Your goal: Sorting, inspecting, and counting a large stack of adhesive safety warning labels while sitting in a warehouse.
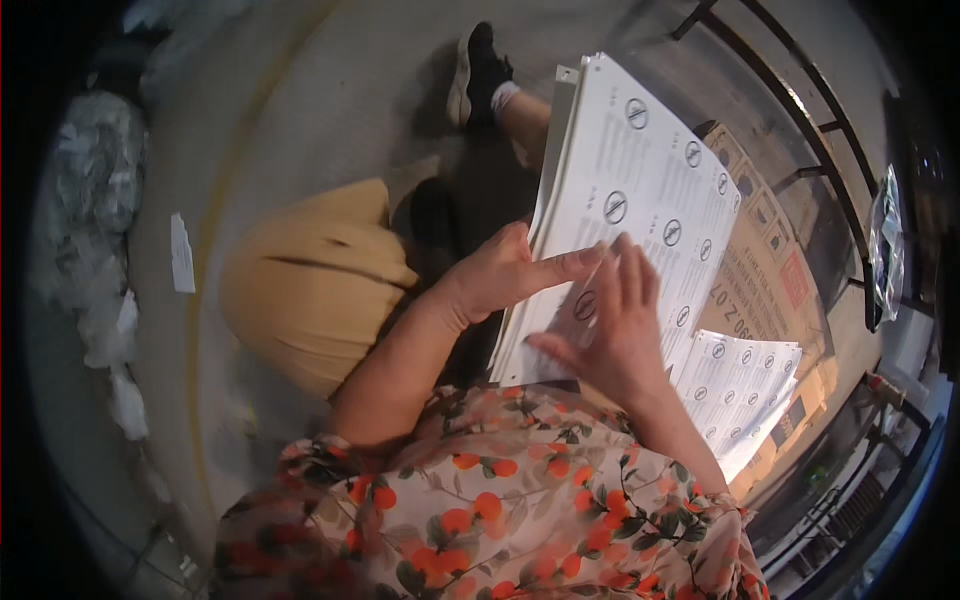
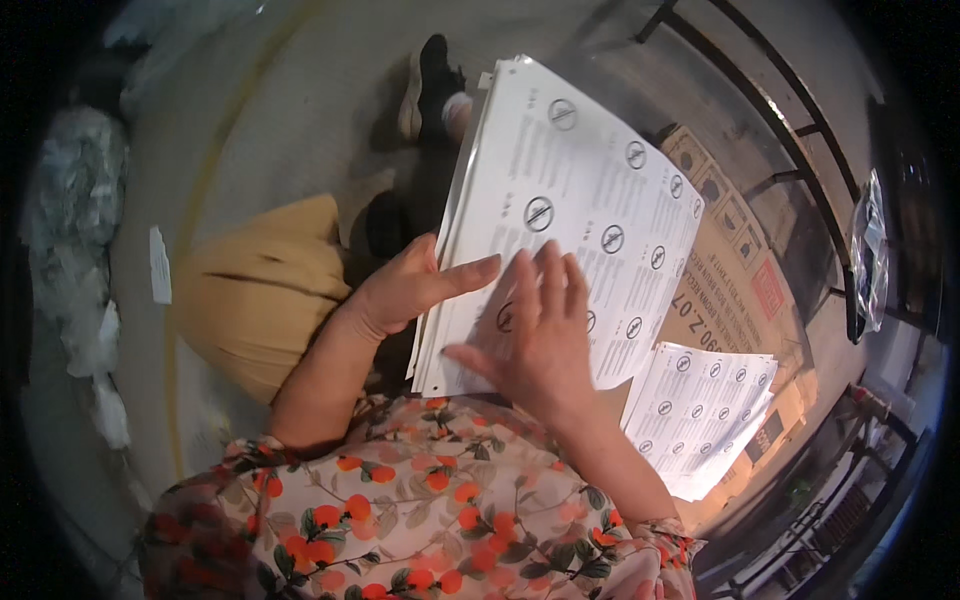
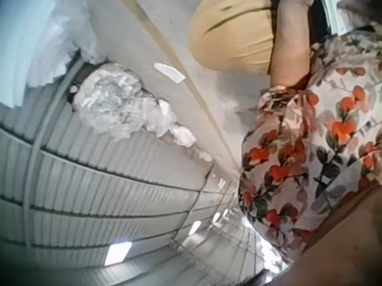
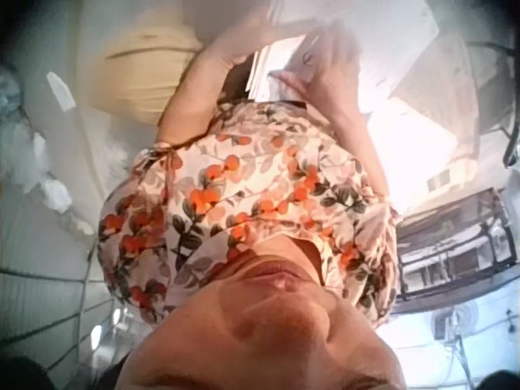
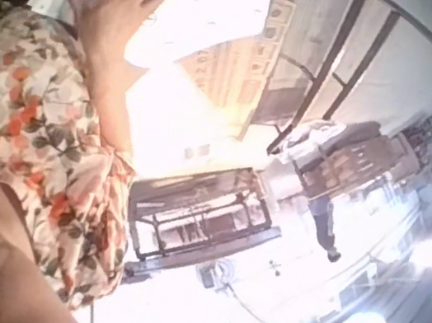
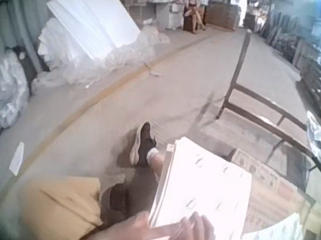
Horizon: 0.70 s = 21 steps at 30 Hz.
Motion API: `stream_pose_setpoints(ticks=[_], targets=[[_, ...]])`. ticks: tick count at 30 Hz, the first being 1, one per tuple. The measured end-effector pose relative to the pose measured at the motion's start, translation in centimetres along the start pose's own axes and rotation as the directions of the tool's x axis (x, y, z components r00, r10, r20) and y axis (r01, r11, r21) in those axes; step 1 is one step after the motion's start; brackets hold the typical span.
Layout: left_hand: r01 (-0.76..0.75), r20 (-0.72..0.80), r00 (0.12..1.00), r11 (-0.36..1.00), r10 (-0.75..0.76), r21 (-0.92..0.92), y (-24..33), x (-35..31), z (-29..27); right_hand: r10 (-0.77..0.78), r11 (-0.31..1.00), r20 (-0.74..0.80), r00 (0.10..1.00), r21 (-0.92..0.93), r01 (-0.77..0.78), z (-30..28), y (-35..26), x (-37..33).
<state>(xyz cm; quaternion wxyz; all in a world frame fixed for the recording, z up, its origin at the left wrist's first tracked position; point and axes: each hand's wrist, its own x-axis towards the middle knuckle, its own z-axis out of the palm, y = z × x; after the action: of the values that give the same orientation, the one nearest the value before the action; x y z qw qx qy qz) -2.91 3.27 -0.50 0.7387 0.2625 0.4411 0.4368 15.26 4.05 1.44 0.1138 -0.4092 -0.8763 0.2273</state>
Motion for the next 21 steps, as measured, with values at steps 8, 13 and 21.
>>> stream_pose_setpoints(ticks=[8, 13, 21], targets=[[0.173, -0.012, 0.984, 0.976, -0.176, -0.132, -3.7, -3.7, 0.6, 0.050, 0.992, 0.210, 0.976, -0.124, -0.025, -0.8, 2.1, 2.2], [-0.028, -0.051, 0.998, 0.987, 0.037, 0.158, -2.0, -3.3, 2.1, -0.015, 0.996, 0.177, 0.984, 0.090, -0.001, -2.7, -0.3, -0.5], [0.071, -0.011, 0.997, 0.997, -0.071, 0.029, -1.3, -2.1, 2.3, 0.084, 0.956, 0.182, 0.980, 0.262, -0.130, -3.2, -0.1, -2.9]])
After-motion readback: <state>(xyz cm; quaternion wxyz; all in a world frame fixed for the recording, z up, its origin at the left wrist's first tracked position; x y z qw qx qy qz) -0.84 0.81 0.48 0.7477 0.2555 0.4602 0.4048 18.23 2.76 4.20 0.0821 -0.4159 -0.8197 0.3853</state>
